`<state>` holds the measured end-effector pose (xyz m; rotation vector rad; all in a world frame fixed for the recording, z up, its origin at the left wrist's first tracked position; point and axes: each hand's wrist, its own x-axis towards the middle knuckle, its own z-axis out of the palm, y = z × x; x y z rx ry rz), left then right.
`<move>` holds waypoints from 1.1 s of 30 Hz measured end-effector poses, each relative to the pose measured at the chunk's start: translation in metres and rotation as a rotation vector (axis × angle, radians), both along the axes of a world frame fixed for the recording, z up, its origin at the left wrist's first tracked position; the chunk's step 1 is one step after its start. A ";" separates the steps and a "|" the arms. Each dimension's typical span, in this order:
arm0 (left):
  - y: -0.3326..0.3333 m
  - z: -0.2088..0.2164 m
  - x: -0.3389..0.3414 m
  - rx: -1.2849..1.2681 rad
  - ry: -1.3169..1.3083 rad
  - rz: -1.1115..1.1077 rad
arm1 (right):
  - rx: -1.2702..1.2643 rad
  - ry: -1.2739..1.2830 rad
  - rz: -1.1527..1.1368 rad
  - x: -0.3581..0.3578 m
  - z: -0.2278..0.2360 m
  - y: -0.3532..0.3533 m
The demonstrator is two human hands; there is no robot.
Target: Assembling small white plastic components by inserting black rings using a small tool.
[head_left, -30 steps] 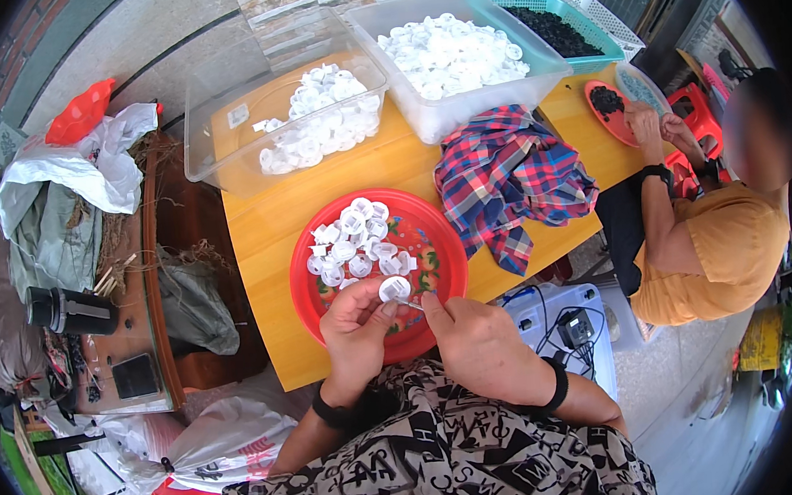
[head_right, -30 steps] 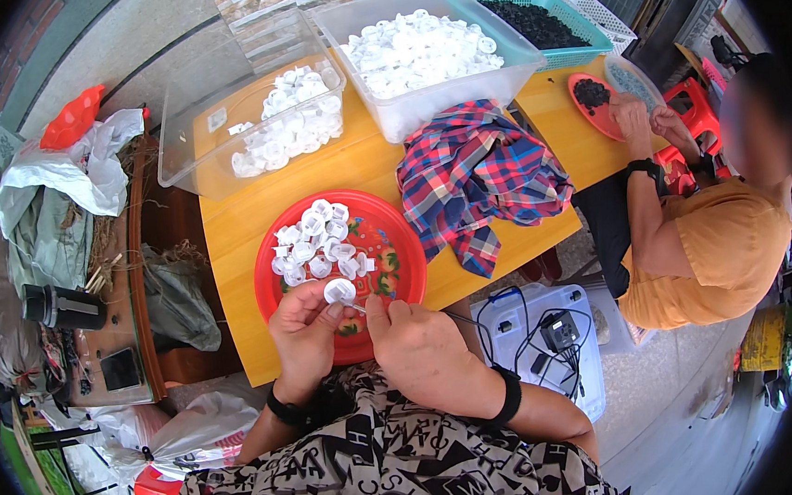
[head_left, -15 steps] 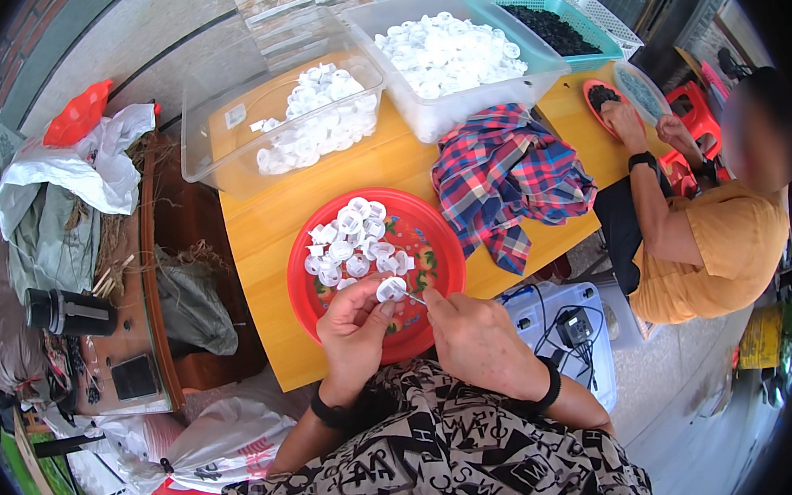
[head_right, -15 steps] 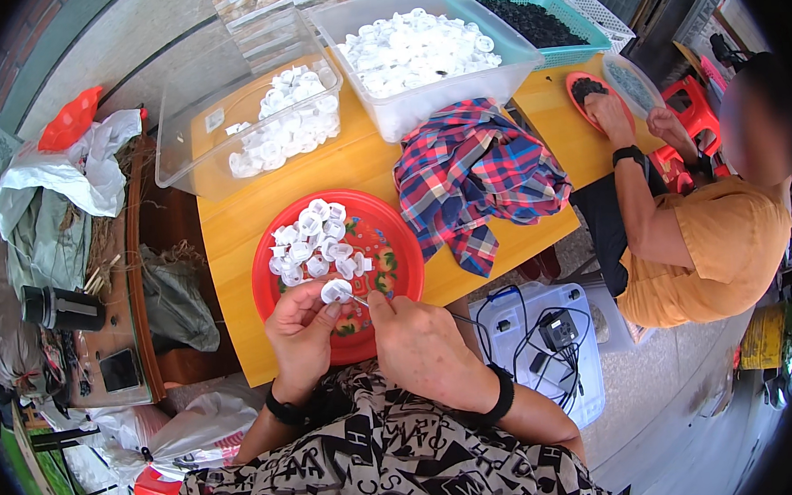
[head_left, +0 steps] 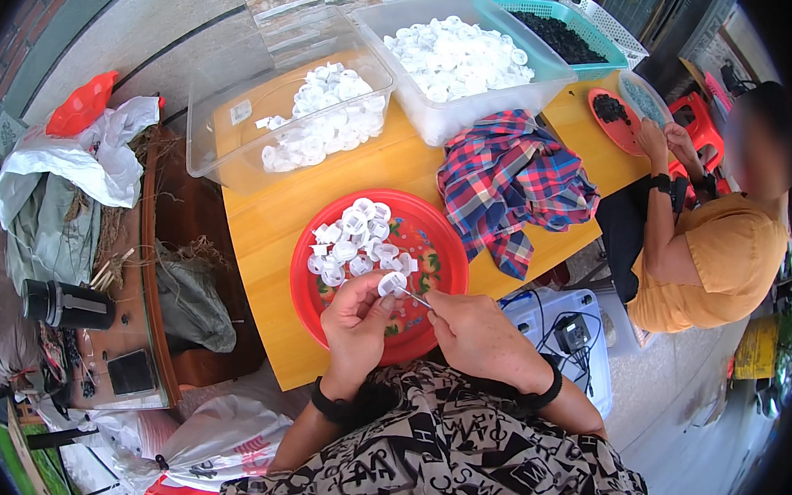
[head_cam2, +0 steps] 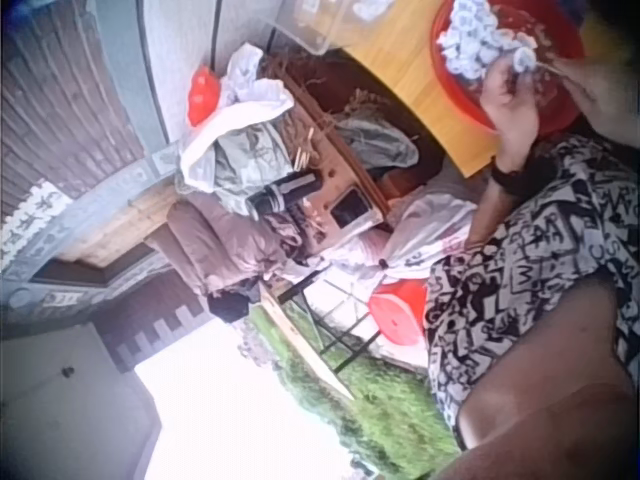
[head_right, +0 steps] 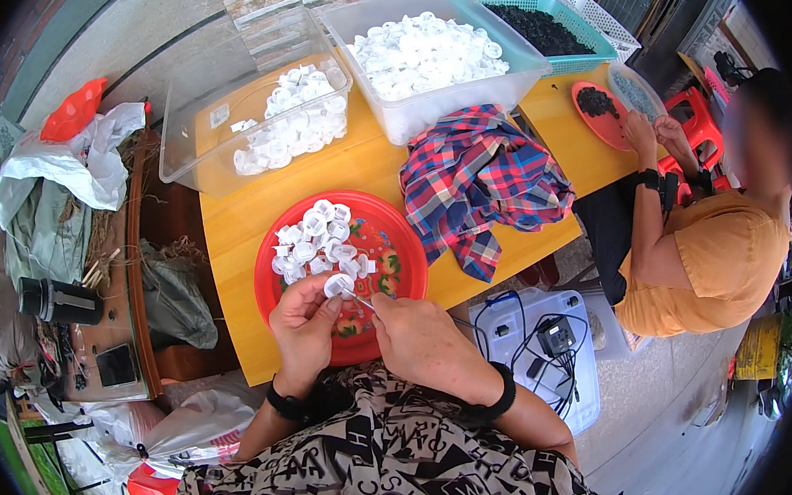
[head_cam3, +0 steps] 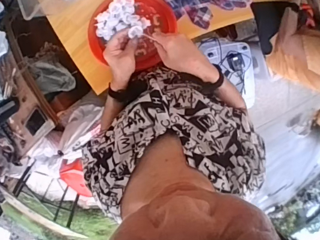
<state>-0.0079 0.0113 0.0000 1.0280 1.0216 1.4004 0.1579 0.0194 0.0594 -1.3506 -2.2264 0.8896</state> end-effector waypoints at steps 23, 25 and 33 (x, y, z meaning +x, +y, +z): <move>-0.008 -0.002 -0.003 0.189 0.070 0.006 | 0.476 -0.225 0.039 -0.002 0.010 -0.015; -0.008 0.000 -0.002 0.192 0.073 -0.001 | 0.504 -0.248 0.047 -0.002 0.007 -0.014; -0.007 -0.001 0.003 0.150 0.056 -0.017 | 0.549 -0.365 0.075 -0.001 0.012 -0.013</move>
